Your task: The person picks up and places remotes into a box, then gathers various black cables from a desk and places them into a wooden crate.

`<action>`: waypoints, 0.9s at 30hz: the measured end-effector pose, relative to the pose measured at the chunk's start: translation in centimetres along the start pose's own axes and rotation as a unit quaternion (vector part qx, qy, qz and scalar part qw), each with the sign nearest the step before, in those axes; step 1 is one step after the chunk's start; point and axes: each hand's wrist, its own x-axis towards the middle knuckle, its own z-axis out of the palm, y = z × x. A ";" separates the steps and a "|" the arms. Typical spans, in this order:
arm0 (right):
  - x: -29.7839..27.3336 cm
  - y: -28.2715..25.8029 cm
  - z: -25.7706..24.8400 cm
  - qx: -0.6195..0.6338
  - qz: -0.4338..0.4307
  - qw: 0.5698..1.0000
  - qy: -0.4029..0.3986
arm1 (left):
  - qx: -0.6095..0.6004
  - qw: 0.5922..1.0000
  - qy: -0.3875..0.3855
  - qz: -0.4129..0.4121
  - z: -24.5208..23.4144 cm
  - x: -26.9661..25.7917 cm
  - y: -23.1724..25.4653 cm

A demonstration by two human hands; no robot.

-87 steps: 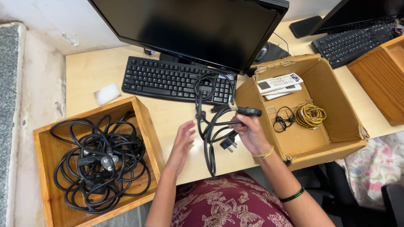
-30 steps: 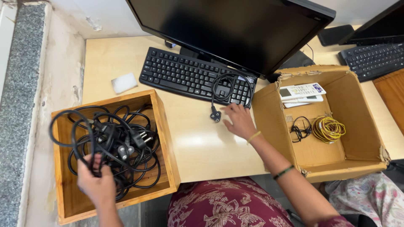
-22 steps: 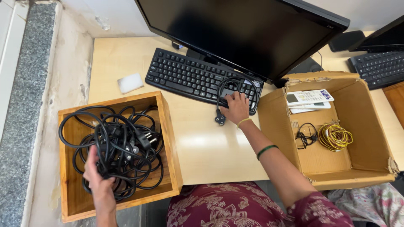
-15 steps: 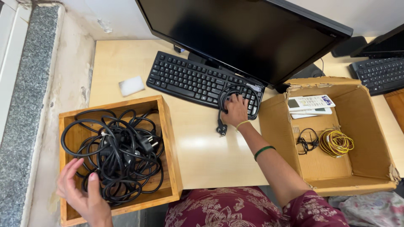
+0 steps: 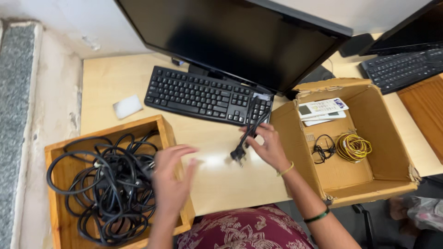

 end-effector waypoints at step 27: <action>-7.6 -2.4 0.3 0.446 0.156 0.879 0.064 | -0.572 0.777 -0.093 -0.248 13.1 -2.6 -1.7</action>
